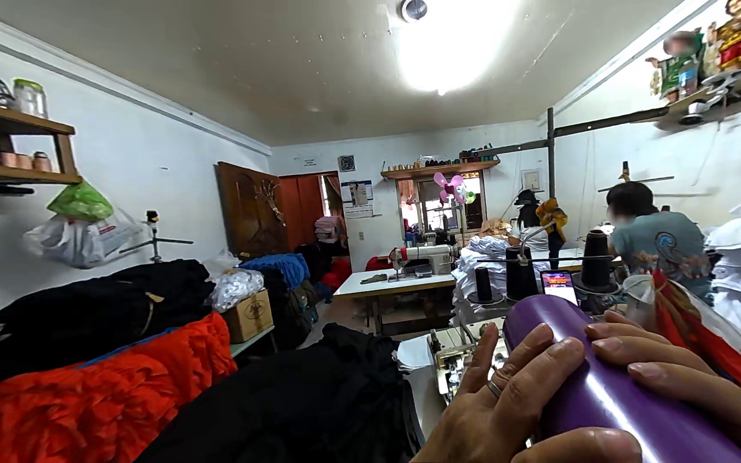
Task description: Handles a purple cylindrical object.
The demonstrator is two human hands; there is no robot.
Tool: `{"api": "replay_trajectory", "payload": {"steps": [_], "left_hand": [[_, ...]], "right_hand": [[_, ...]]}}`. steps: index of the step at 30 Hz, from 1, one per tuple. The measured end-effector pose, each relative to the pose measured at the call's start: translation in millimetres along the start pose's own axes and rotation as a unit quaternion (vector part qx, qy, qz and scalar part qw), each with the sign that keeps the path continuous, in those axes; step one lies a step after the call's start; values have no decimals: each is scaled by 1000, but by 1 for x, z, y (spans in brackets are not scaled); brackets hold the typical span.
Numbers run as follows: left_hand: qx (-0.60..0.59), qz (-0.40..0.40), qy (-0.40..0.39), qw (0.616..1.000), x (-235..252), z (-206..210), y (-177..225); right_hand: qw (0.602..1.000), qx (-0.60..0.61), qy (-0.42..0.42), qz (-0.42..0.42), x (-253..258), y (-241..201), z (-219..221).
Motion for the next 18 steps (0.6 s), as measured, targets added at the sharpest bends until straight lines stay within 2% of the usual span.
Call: {"api": "replay_trajectory", "payload": {"steps": [12, 18], "left_hand": [[16, -6, -8, 1000, -4, 8, -7], [-26, -65, -36, 997, -21, 23, -16]], "right_hand": [[1000, -6, 0, 8, -13, 7, 0], [999, 2, 10, 49, -43, 12, 2]]}}
Point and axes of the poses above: each hand's wrist, its own x-axis towards the middle knuckle, its own z-axis out of the palm, y = z × x, the point moved 6 cm from there along x, towards the middle knuckle, and after that the axes turned 10 degrees about -z, right-handed, at the moved point
